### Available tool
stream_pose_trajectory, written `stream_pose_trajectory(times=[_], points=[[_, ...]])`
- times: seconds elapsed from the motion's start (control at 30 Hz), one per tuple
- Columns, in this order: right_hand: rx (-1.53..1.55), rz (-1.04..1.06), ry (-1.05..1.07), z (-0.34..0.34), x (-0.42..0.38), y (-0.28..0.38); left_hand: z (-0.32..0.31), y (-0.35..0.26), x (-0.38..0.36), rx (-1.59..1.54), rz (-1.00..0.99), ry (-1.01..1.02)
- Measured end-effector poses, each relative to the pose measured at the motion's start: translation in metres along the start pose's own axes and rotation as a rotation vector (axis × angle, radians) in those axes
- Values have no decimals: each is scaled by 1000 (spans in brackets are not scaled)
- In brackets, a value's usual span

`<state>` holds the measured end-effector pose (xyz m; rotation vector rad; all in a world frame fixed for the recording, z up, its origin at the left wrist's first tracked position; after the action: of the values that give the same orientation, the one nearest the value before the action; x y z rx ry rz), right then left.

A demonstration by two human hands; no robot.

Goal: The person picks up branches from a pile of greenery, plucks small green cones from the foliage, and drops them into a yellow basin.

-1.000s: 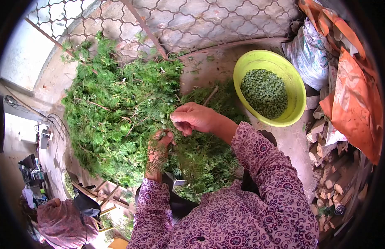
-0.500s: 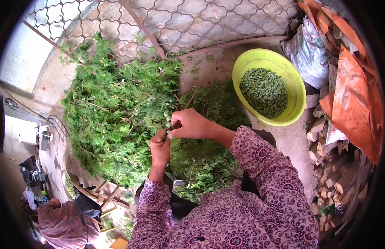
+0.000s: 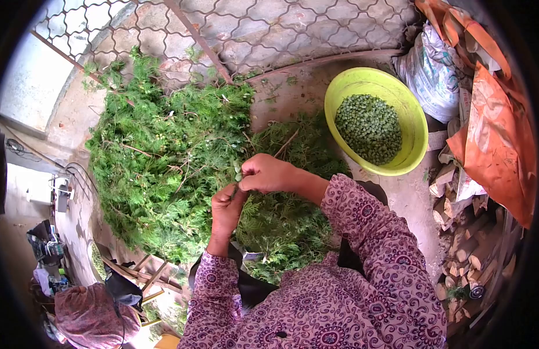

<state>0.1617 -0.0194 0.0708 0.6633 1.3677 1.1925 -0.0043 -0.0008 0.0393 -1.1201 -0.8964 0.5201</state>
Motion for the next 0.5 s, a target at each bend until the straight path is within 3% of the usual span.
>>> stream_pose_trajectory(times=[0.03,0.13,0.33,0.5], points=[[202,-161,156,0,-3,3,1,-3,1,-82,49,-18],[373,-154,258,0,0,-6,3,-7,2,-168,101,-57],[629,-165,219,-6,2,-5,5,-3,0,-55,15,-115],[557,-187,112,-4,4,-5,7,14,-8,172,-34,-112]])
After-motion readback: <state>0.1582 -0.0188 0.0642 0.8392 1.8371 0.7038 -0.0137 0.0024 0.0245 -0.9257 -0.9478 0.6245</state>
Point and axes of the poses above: each hand's wrist, its own x-axis towards the middle knuckle, its own z-axis out of the back of the hand, y = z × x, the point moved 1 cm from there along x, towards the middle knuckle, and after that the axes turned 14 degrees about -z, right-handed, at the moved point
